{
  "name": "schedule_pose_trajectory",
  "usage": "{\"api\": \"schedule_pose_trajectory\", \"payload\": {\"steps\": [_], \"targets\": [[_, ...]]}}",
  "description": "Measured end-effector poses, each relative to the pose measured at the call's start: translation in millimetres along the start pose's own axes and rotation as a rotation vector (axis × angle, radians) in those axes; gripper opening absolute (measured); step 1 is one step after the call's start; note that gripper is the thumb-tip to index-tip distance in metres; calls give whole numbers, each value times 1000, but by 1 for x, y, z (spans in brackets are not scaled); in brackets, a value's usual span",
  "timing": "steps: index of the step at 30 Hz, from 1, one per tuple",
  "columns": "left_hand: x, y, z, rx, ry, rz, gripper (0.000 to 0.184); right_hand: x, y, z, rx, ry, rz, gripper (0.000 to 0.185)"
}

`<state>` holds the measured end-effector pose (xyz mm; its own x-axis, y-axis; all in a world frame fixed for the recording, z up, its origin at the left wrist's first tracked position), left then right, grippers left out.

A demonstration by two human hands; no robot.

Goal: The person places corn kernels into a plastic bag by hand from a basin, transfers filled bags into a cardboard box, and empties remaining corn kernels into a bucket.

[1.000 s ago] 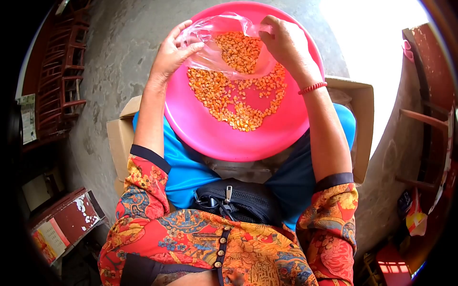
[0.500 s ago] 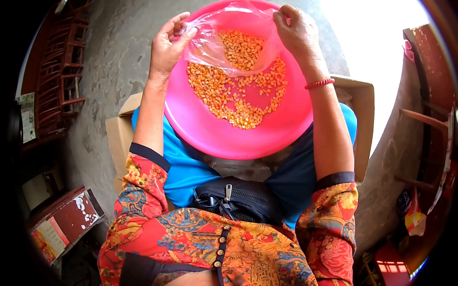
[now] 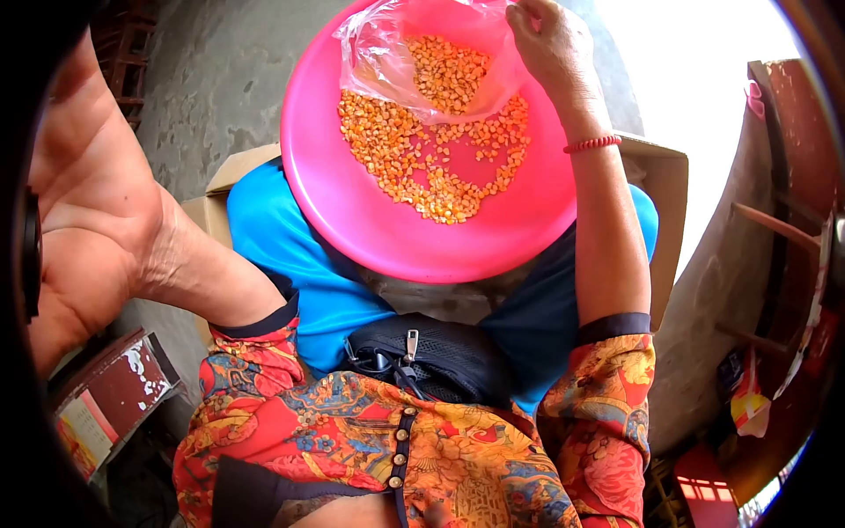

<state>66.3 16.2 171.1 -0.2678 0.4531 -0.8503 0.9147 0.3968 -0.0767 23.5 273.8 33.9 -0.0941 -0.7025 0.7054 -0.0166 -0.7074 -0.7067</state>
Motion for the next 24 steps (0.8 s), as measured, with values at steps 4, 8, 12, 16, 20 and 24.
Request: {"api": "schedule_pose_trajectory", "payload": {"steps": [4,8,12,16,20,24], "targets": [[-2,9,0,66,-52,-19,45,-3,-1,1,-8,-68,-6,28],[-3,16,2,147,-92,-42,47,-5,0,-1,-7,-72,-9,27],[-1,24,1,201,-113,-64,49,-4,2,0,3,-46,12,28],[6,33,-1,245,-128,-88,51,-4,3,-1,-19,-103,-14,29],[6,33,-2,226,-122,-73,53,-1,0,1,1,-52,-4,29],[-10,17,-10,107,-67,-44,55,-6,-2,-5,-23,-80,9,29]]}}
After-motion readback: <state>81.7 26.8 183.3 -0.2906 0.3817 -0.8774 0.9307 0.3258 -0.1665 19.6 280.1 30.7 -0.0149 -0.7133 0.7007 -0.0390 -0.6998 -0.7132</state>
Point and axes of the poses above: each hand's wrist, its own z-axis away from the middle knuckle, its own y-axis out of the palm, x = y × z, the point moved 2 cm from there along -z, towards the middle knuckle, and after that the axes turned 14 degrees about x, right-handed, at the moved point
